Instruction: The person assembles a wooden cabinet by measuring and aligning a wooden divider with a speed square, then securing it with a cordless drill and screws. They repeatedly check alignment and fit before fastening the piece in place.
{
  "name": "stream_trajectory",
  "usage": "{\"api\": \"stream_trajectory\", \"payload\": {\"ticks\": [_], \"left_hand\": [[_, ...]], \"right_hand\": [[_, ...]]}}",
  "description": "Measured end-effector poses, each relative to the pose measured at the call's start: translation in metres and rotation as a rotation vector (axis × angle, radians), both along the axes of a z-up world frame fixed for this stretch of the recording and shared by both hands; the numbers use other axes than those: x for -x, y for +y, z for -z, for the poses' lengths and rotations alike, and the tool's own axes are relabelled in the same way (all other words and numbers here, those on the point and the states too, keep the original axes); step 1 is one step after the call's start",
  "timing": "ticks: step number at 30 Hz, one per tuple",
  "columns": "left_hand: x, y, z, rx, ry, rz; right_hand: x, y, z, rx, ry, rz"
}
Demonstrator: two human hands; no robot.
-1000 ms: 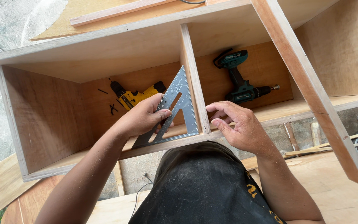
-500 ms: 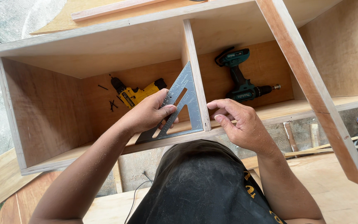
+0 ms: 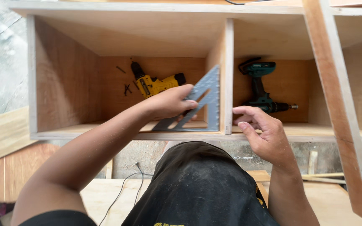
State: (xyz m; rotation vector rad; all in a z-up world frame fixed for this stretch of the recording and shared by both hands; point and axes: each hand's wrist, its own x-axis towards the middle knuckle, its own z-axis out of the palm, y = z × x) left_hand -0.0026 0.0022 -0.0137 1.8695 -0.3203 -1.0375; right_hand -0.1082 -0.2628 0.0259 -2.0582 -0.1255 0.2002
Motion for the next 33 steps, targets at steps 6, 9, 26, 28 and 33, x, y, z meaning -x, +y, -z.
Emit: {"api": "stream_trajectory", "payload": {"ticks": [6,9,26,28,33], "left_hand": [[0.000,0.000,-0.005,0.039,0.079,-0.039],[-0.001,-0.005,-0.009,0.023,0.112,-0.027],[-0.002,-0.009,0.002,0.046,0.189,-0.002],[-0.002,-0.008,0.002,0.057,0.213,-0.005],[-0.003,-0.007,0.000,0.063,0.228,-0.017]], "right_hand": [[0.001,0.000,-0.001,-0.011,0.021,0.033],[0.002,0.001,-0.001,-0.025,0.010,0.037],[-0.001,0.002,-0.001,-0.051,0.030,0.048],[-0.001,0.002,-0.001,-0.055,0.036,0.053],[-0.001,0.000,0.002,-0.054,0.042,0.049]]}}
